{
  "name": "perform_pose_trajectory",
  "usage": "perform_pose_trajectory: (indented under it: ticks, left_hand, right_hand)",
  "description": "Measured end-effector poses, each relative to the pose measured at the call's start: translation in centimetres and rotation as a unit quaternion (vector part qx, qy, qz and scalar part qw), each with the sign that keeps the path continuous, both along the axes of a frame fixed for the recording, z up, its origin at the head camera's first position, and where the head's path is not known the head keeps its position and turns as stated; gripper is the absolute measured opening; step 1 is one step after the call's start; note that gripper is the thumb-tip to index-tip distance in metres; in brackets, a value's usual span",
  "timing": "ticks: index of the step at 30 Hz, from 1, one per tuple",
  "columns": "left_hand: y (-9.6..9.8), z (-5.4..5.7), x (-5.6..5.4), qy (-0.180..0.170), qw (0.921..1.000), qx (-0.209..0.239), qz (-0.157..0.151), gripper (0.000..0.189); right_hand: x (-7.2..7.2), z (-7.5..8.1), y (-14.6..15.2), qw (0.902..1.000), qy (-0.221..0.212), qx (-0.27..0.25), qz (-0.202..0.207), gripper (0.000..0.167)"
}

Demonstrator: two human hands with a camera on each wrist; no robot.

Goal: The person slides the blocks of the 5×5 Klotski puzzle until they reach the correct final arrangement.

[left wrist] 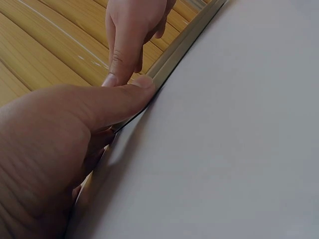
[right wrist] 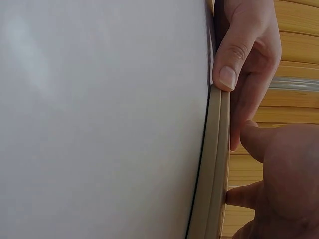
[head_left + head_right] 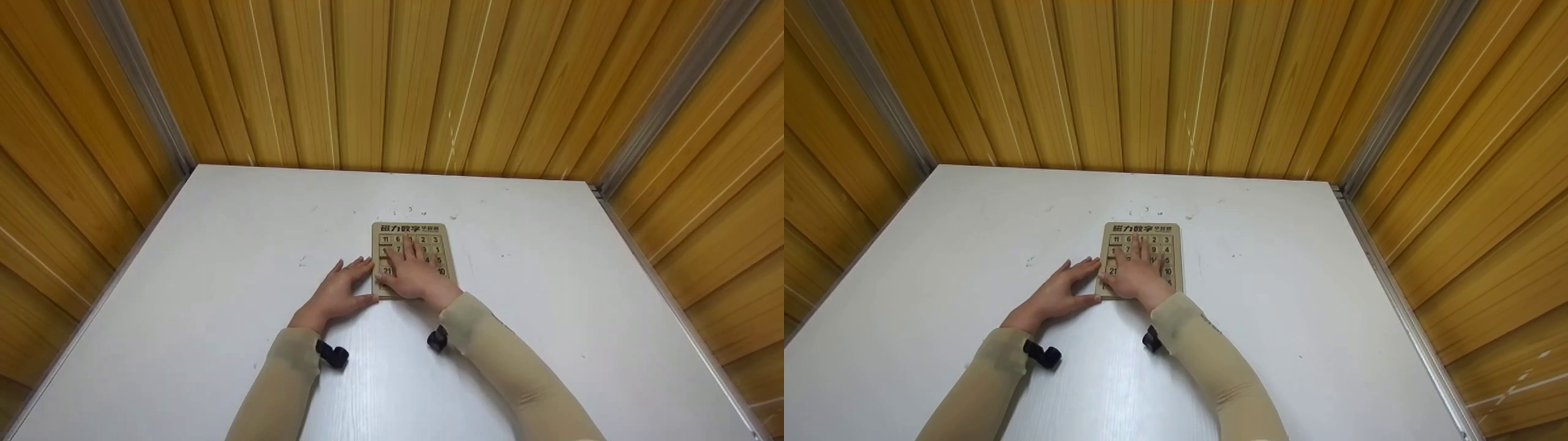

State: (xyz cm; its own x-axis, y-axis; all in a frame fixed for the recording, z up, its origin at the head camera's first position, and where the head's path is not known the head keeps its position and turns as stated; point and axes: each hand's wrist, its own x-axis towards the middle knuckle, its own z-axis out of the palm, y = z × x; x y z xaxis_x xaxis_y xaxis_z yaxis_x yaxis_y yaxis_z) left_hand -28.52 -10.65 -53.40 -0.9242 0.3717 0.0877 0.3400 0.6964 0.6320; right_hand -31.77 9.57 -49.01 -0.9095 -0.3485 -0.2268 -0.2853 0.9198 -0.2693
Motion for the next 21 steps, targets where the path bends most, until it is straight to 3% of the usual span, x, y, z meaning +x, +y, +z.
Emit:
perform_pose_trajectory:
  ticks: [12, 21]
  left_hand:
    - [-0.1, 0.0, 0.0, 0.013, 0.9998, 0.005, -0.01, 0.077]
    - [0.1, -0.1, 0.0, 0.012, 0.9999, -0.006, -0.002, 0.077]
  right_hand:
    - [1.4, -0.2, 0.3, 0.9999, 0.009, -0.004, 0.013, 0.083]
    - [2.3, 0.0, 0.6, 0.9997, -0.002, -0.01, 0.022, 0.083]
